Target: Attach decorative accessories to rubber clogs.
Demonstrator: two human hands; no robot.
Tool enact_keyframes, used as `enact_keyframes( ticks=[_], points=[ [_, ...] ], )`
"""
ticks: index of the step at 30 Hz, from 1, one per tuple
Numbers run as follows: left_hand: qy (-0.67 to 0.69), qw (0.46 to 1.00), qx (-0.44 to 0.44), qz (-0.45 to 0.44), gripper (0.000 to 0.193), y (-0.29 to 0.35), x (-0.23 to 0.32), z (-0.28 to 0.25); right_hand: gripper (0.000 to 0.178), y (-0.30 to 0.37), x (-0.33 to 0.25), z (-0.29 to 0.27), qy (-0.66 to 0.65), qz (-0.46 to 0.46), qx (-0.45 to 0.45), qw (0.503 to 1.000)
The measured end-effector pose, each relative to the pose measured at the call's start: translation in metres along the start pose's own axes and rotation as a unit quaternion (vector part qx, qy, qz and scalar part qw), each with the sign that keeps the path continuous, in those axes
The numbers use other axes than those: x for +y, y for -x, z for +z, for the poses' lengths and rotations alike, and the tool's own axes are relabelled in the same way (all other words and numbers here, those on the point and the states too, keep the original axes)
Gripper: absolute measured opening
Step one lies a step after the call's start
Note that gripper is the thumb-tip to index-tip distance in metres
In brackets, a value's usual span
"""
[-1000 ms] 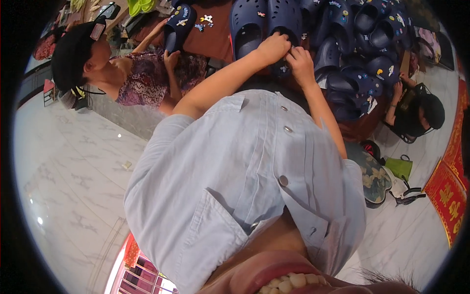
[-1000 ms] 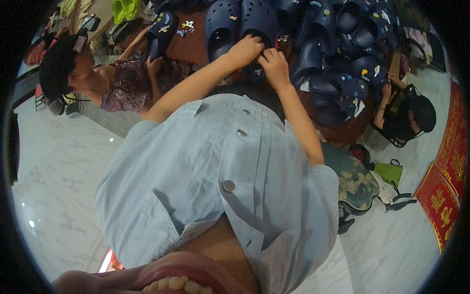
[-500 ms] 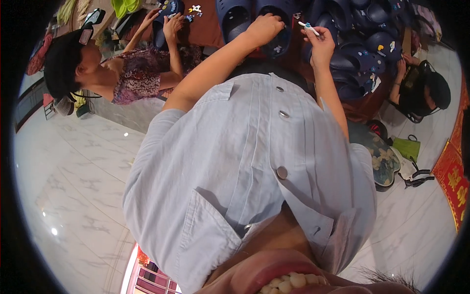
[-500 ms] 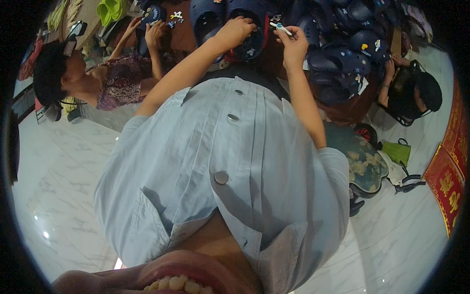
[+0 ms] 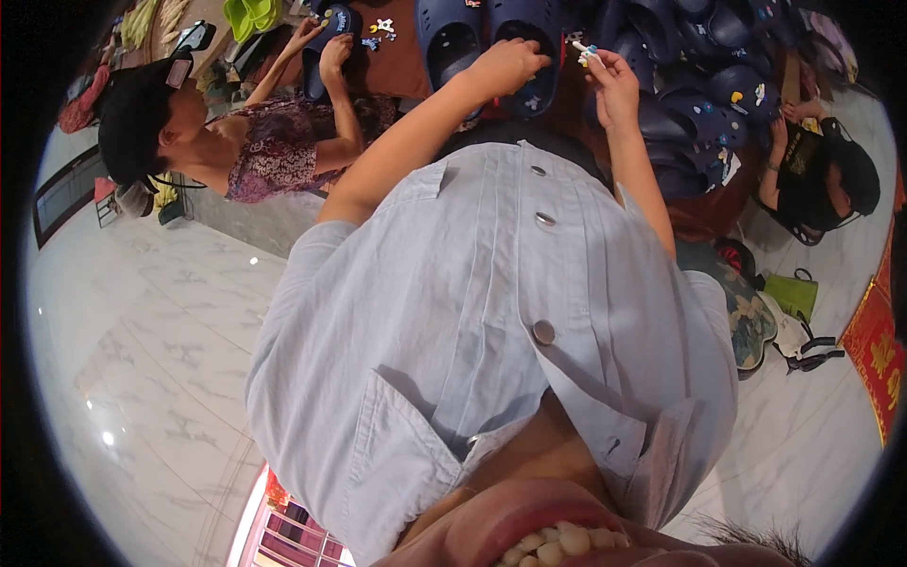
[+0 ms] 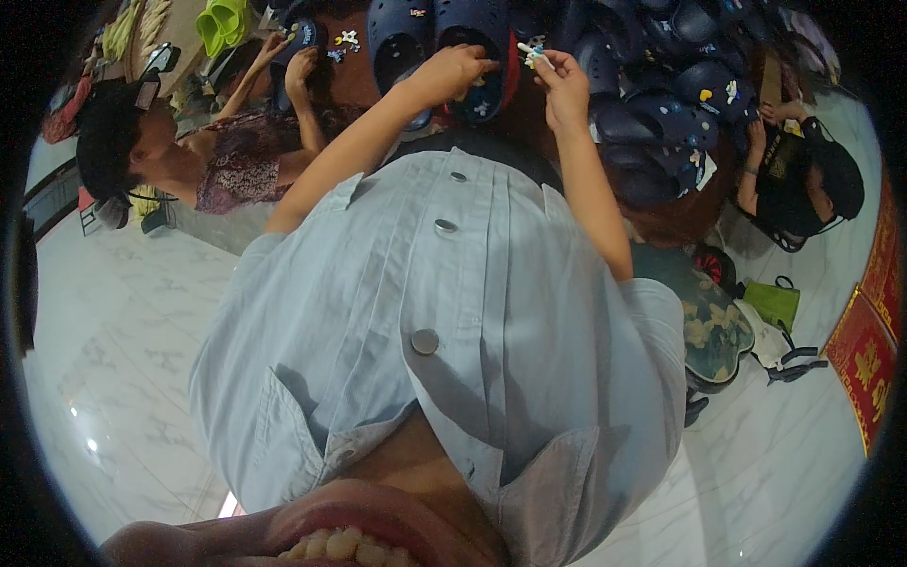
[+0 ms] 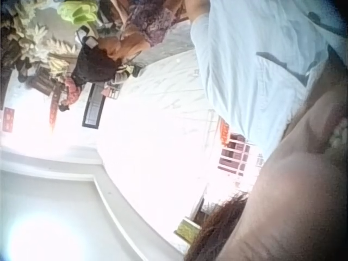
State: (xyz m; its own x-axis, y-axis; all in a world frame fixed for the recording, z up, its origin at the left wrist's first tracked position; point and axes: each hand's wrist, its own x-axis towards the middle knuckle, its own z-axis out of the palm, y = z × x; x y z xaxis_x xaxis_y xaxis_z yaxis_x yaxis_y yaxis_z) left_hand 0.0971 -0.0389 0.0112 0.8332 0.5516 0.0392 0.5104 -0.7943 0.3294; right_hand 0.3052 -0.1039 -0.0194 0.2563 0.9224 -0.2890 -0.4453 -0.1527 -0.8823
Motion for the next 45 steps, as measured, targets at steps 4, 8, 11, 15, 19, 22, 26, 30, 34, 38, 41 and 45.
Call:
enact_keyframes(
  ticks=[4,8,11,15,19,22,26,30,34,38,41,45],
  points=[
    [-0.028,0.999,-0.034,0.010,0.037,0.006,0.002,0.005,0.019,-0.005,0.000,0.001,-0.020,0.020,-0.022,0.999],
    [0.000,1.000,0.021,-0.005,0.037,0.009,0.010,-0.011,0.020,-0.012,0.001,0.001,-0.028,0.029,-0.029,0.999],
    [0.032,0.995,0.094,-0.007,0.039,0.018,0.018,-0.033,0.019,-0.015,-0.002,-0.001,-0.021,0.048,-0.038,0.998],
    [-0.001,0.954,0.299,-0.010,0.038,0.034,0.010,-0.051,0.016,-0.028,-0.006,-0.004,-0.005,0.081,-0.044,0.996],
    [-0.076,0.930,0.333,-0.139,0.042,0.053,-0.007,-0.054,0.017,-0.051,-0.016,0.005,-0.004,0.078,-0.061,0.995],
    [-0.144,0.910,0.322,-0.217,0.059,0.055,-0.011,-0.052,0.017,-0.074,-0.027,0.024,0.017,0.073,-0.068,0.995],
    [-0.149,0.917,0.278,-0.246,0.076,0.042,-0.020,-0.040,0.017,-0.118,-0.025,0.054,0.067,0.050,-0.066,0.994],
    [-0.137,0.917,0.283,-0.245,0.066,0.034,-0.016,-0.024,0.017,-0.135,-0.021,0.095,0.116,0.024,-0.055,0.991],
    [-0.124,0.916,0.289,-0.248,0.063,0.028,-0.018,-0.021,0.015,-0.167,-0.003,0.095,0.134,-0.006,-0.059,0.989],
    [-0.119,0.910,0.307,-0.252,0.061,0.031,-0.020,-0.015,0.017,-0.167,0.006,0.099,0.186,-0.046,-0.056,0.980],
    [-0.110,0.912,0.299,-0.258,0.060,0.030,-0.019,-0.016,0.026,-0.170,0.012,0.100,0.277,-0.116,-0.013,0.954],
    [-0.108,0.913,0.297,-0.257,0.058,0.029,-0.019,-0.016,0.035,-0.172,0.014,0.098,0.343,-0.169,0.021,0.924]
  ],
)
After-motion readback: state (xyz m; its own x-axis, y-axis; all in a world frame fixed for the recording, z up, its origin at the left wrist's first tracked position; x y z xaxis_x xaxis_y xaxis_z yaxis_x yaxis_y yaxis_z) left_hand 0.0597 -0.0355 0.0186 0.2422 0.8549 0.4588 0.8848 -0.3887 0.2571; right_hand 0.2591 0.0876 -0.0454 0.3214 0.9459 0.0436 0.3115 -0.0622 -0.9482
